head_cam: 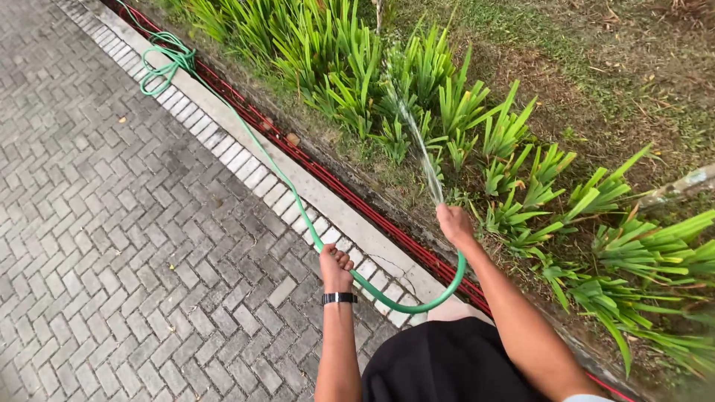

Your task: Watering a row of plants along a brick walkway using a green hose.

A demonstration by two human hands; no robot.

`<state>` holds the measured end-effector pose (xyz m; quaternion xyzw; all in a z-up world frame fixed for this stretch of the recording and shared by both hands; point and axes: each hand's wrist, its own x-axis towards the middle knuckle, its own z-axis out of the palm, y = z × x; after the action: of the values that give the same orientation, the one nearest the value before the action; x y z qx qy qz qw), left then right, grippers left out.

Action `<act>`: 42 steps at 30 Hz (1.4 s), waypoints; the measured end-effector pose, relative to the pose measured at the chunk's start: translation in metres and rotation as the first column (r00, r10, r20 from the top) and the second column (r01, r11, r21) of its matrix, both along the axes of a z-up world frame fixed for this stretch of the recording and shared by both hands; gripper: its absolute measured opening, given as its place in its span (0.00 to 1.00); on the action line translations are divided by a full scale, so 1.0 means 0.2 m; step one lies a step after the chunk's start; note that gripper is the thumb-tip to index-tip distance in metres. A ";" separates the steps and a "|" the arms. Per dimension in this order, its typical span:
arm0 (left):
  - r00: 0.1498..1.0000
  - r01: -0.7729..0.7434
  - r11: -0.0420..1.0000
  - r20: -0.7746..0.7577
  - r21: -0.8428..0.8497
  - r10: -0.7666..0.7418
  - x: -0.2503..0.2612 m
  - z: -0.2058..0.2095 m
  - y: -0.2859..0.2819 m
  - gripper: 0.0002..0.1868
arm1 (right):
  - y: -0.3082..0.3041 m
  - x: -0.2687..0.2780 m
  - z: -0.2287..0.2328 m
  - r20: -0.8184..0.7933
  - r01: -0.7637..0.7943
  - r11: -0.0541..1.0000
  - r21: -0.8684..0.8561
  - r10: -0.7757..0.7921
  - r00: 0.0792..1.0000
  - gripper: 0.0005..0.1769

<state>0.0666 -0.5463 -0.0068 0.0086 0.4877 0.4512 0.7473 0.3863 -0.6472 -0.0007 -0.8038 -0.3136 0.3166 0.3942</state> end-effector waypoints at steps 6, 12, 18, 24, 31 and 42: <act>0.999 0.025 1.000 0.028 -0.010 -0.025 0.11 -0.01 0.23 0.12 | 0.22 0.08 -0.14 0.053 -0.053 0.998 -0.021 0.054 0.997 0.32; 0.993 0.020 1.000 0.114 0.024 -0.022 0.24 -0.10 0.53 0.14 | 0.61 0.26 -0.22 0.023 0.031 1.000 0.000 -0.031 0.999 0.33; 0.999 0.000 1.000 -0.037 -0.028 -0.001 0.40 0.04 0.81 0.13 | 1.01 0.31 -0.38 -0.087 -0.247 0.966 -0.070 0.241 0.967 0.27; 0.998 0.037 0.999 -0.049 0.032 -0.036 0.41 0.14 0.97 0.11 | 1.30 0.39 -0.32 -0.070 -0.065 0.995 -0.079 0.059 0.996 0.30; 0.998 0.046 0.993 -0.038 -0.106 -0.050 0.39 0.05 1.20 0.12 | 1.50 0.40 -0.29 -0.203 0.019 0.997 -0.080 -0.035 0.978 0.28; 0.993 0.120 0.989 -0.001 -0.082 -0.121 0.45 -0.10 1.77 0.12 | 1.74 0.39 -0.25 -0.063 -0.033 0.978 -0.205 0.021 0.998 0.27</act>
<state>0.1574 -0.1928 -0.0275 0.0088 0.5067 0.3850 0.7713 0.4637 -0.2988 -0.0505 -0.8260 -0.2779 0.3768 0.3139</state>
